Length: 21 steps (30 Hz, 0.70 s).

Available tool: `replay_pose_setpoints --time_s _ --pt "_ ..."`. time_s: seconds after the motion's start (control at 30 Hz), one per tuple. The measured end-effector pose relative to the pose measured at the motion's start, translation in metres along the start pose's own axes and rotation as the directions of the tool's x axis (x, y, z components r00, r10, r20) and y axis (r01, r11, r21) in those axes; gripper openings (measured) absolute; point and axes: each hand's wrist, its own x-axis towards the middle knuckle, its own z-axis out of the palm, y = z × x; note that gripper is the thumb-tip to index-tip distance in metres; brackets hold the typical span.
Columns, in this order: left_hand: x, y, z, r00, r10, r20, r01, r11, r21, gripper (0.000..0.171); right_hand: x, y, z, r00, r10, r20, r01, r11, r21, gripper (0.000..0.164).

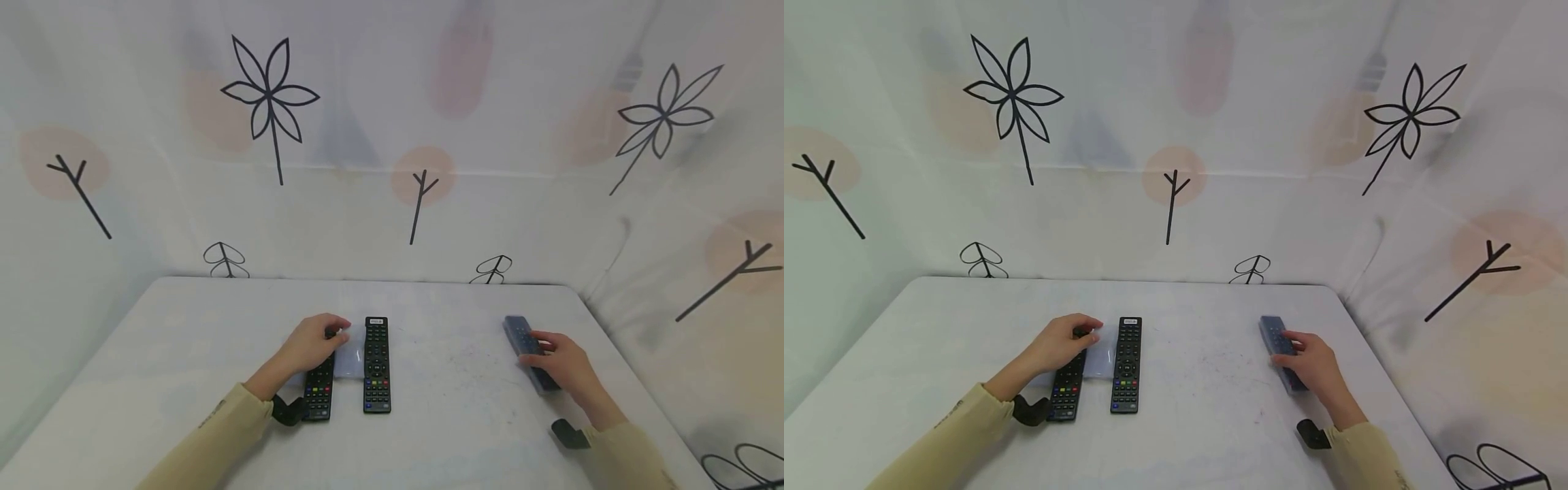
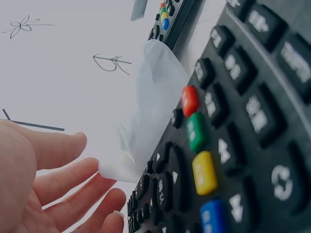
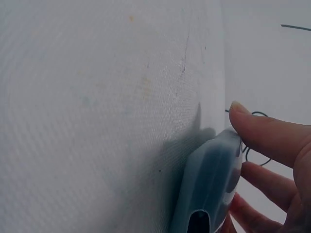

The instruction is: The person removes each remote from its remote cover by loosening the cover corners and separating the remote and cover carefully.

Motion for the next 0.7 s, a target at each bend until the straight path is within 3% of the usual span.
replay_pose_setpoints --time_s 0.37,0.7 --pt "0.0000 0.0003 0.0015 1.000 -0.005 0.002 0.005 1.000 -0.014 0.028 0.0023 0.0003 0.0012 1.000 0.015 -0.004 -0.016 1.000 -0.019 0.075" --pt "0.0000 0.0017 0.0017 1.000 -0.010 -0.009 0.010 1.000 0.000 0.027 -0.0015 -0.0042 0.0030 1.000 -0.024 -0.012 0.023 0.997 -0.068 0.084"
